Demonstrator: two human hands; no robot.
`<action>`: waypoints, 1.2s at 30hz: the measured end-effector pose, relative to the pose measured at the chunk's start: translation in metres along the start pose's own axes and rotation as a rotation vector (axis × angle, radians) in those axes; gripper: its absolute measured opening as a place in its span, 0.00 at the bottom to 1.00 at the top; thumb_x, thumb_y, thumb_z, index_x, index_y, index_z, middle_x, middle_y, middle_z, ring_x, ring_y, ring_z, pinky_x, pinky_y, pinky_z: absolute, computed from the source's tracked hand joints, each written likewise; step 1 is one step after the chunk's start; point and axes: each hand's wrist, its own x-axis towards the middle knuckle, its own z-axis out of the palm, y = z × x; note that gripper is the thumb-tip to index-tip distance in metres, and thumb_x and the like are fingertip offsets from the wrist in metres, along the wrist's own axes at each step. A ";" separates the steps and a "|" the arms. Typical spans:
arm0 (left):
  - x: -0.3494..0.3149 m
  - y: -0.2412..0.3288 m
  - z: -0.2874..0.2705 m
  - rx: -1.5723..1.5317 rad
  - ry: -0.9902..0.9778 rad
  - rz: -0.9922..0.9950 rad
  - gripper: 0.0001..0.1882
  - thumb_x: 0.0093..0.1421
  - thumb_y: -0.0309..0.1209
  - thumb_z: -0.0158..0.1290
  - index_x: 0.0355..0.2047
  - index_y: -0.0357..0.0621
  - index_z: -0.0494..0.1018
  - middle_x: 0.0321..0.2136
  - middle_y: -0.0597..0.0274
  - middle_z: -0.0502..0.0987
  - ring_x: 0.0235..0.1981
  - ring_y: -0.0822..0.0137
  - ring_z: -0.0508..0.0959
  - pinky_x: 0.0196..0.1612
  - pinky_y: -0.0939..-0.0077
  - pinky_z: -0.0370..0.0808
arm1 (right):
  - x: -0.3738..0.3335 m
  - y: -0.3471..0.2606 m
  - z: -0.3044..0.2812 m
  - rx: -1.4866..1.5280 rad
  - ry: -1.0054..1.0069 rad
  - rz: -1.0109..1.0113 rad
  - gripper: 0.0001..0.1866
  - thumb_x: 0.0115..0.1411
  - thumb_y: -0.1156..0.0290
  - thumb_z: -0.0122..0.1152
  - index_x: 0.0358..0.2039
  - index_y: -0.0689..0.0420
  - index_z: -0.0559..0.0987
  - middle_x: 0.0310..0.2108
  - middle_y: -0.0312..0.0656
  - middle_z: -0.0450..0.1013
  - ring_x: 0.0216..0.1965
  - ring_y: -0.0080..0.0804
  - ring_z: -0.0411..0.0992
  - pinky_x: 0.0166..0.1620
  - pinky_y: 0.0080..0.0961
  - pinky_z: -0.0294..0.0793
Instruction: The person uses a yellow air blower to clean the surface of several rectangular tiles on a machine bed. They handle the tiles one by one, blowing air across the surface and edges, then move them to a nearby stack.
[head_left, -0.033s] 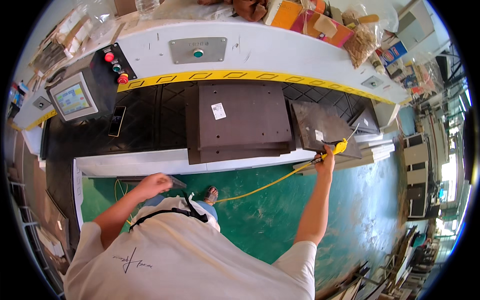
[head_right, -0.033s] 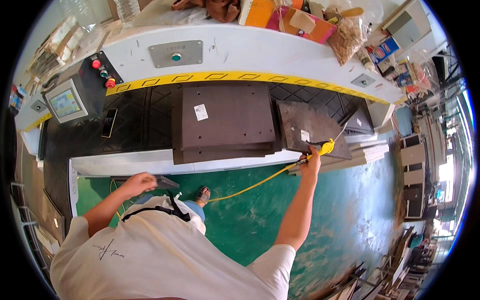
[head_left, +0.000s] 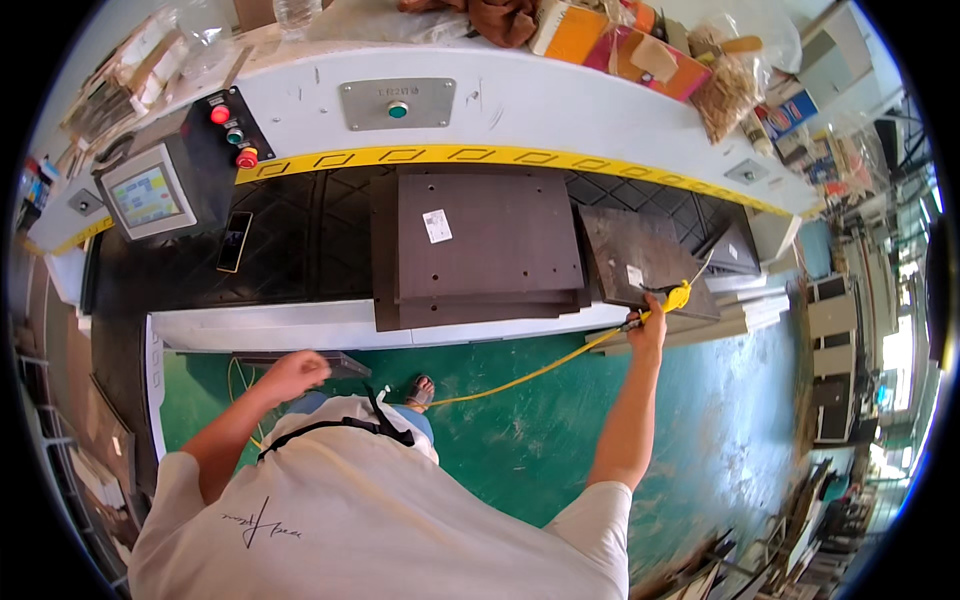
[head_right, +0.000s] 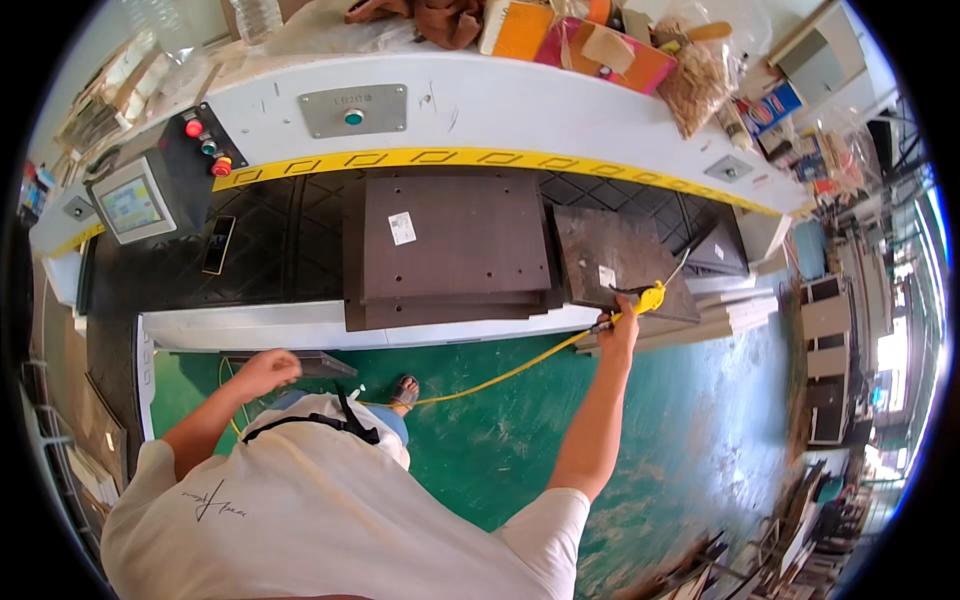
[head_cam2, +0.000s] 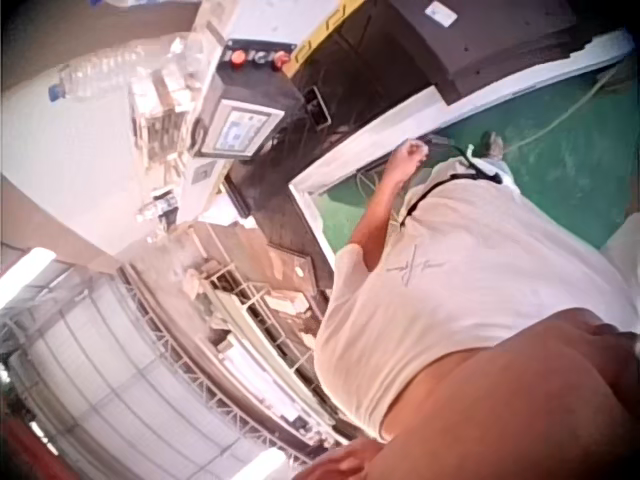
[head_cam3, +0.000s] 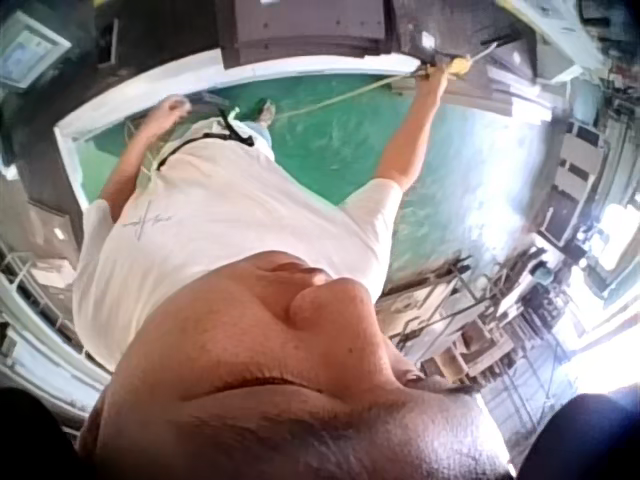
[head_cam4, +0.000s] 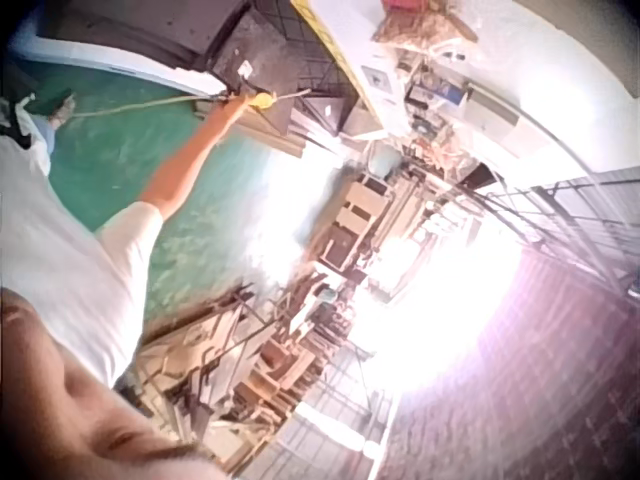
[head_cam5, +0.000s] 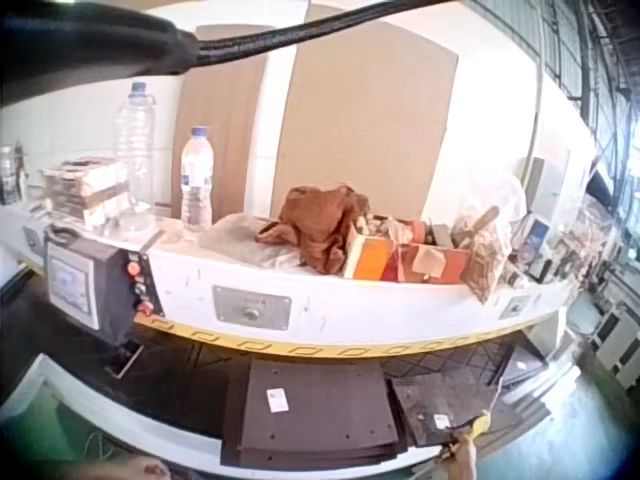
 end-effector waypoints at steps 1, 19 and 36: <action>-0.005 -0.021 -0.010 0.082 0.115 -0.011 0.12 0.69 0.35 0.60 0.46 0.39 0.78 0.39 0.58 0.85 0.39 0.68 0.84 0.43 0.71 0.80 | 0.019 0.001 -0.007 -0.011 0.002 0.008 0.05 0.65 0.70 0.65 0.38 0.54 0.79 0.30 0.33 0.73 0.24 0.25 0.69 0.21 0.21 0.69; -0.157 -0.328 -0.157 0.291 0.943 -0.475 0.17 0.60 0.42 0.56 0.40 0.42 0.82 0.38 0.44 0.85 0.40 0.43 0.84 0.45 0.51 0.80 | -0.136 0.151 -0.065 -0.469 0.074 -0.203 0.29 0.67 0.52 0.54 0.64 0.54 0.74 0.65 0.41 0.74 0.56 0.38 0.73 0.49 0.36 0.67; -0.309 -0.603 -0.440 0.097 1.794 -0.976 0.39 0.58 0.54 0.63 0.64 0.47 0.70 0.67 0.46 0.65 0.68 0.42 0.64 0.68 0.41 0.60 | -0.579 0.659 0.406 -1.430 -1.561 -0.003 0.13 0.59 0.76 0.58 0.44 0.58 0.84 0.31 0.37 0.77 0.31 0.28 0.74 0.38 0.30 0.75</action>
